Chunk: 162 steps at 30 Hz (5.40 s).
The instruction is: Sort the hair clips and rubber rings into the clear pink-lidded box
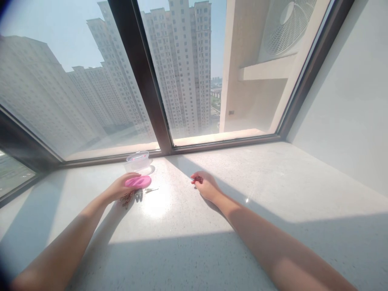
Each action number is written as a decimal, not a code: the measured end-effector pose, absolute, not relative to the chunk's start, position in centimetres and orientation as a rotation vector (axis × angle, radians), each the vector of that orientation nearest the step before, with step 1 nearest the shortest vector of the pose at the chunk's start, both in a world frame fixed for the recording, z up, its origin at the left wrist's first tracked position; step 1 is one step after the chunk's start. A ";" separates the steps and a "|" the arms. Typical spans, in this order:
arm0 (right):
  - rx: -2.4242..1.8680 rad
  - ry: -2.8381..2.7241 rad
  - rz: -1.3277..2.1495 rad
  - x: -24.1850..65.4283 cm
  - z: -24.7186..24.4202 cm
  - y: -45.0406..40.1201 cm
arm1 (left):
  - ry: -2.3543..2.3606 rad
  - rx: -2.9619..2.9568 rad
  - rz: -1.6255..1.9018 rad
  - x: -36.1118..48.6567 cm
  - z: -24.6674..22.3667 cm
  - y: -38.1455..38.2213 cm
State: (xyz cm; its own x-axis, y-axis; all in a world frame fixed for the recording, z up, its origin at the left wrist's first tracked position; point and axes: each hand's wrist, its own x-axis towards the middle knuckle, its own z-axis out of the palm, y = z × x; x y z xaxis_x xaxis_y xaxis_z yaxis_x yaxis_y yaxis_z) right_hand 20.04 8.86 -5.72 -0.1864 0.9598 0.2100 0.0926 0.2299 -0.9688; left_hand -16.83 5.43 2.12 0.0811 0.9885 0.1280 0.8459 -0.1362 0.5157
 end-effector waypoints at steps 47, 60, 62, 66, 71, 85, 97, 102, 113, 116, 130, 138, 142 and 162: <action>-1.218 -1.565 0.920 21.8 -3.8 7.4 | 1.240 1.633 1.103 -0.3 -1.9 4.5; -1.223 -1.652 1.096 22.3 -4.5 7.8 | 1.277 1.575 1.084 -1.0 -2.0 5.3; -1.204 -1.662 1.156 22.2 -4.6 7.8 | 1.267 1.558 1.087 -1.0 -1.9 5.3; -1.185 -1.652 1.272 21.9 -4.3 7.5 | 1.248 1.540 1.092 -0.9 -1.6 5.1; -1.113 -1.653 1.345 22.3 -3.2 7.0 | 1.259 1.555 1.104 -0.9 -1.7 5.0; -1.058 -1.667 1.331 22.8 -2.3 7.6 | 1.323 1.707 1.094 -0.2 -1.7 5.0; -1.130 -1.691 1.320 22.3 -2.6 7.9 | 1.338 1.780 1.011 -0.2 -1.7 5.2; -1.154 -1.701 1.329 22.3 -2.6 7.9 | 1.326 1.768 0.982 -0.2 -1.6 5.2; -1.146 -1.701 1.318 22.0 -3.0 7.8 | 1.301 1.704 0.934 -0.2 -1.8 5.2; -1.156 -1.703 1.325 22.1 -3.0 7.8 | 1.282 1.688 0.924 -0.3 -1.9 5.3; -1.178 -1.721 1.327 22.2 -3.4 8.1 | 1.259 1.684 0.907 -0.5 -2.3 5.3; -1.230 -1.767 1.299 22.4 -3.5 8.2 | 1.273 1.680 0.903 -0.4 -2.2 5.3; -1.250 -1.776 1.300 22.5 -3.4 8.1 | 1.281 1.681 0.898 -0.5 -2.2 5.3; -1.254 -1.789 1.275 22.6 -2.0 7.3 | 1.308 1.703 0.858 -0.3 -1.9 5.3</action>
State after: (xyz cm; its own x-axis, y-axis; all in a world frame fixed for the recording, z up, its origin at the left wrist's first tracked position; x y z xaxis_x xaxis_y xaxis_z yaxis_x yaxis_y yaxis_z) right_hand 22.63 7.30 -1.99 -0.3715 0.9272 -0.0482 0.3485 0.0912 -0.9329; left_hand -0.27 5.35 -1.86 0.2332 0.9716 0.0407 0.4250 -0.1395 0.8944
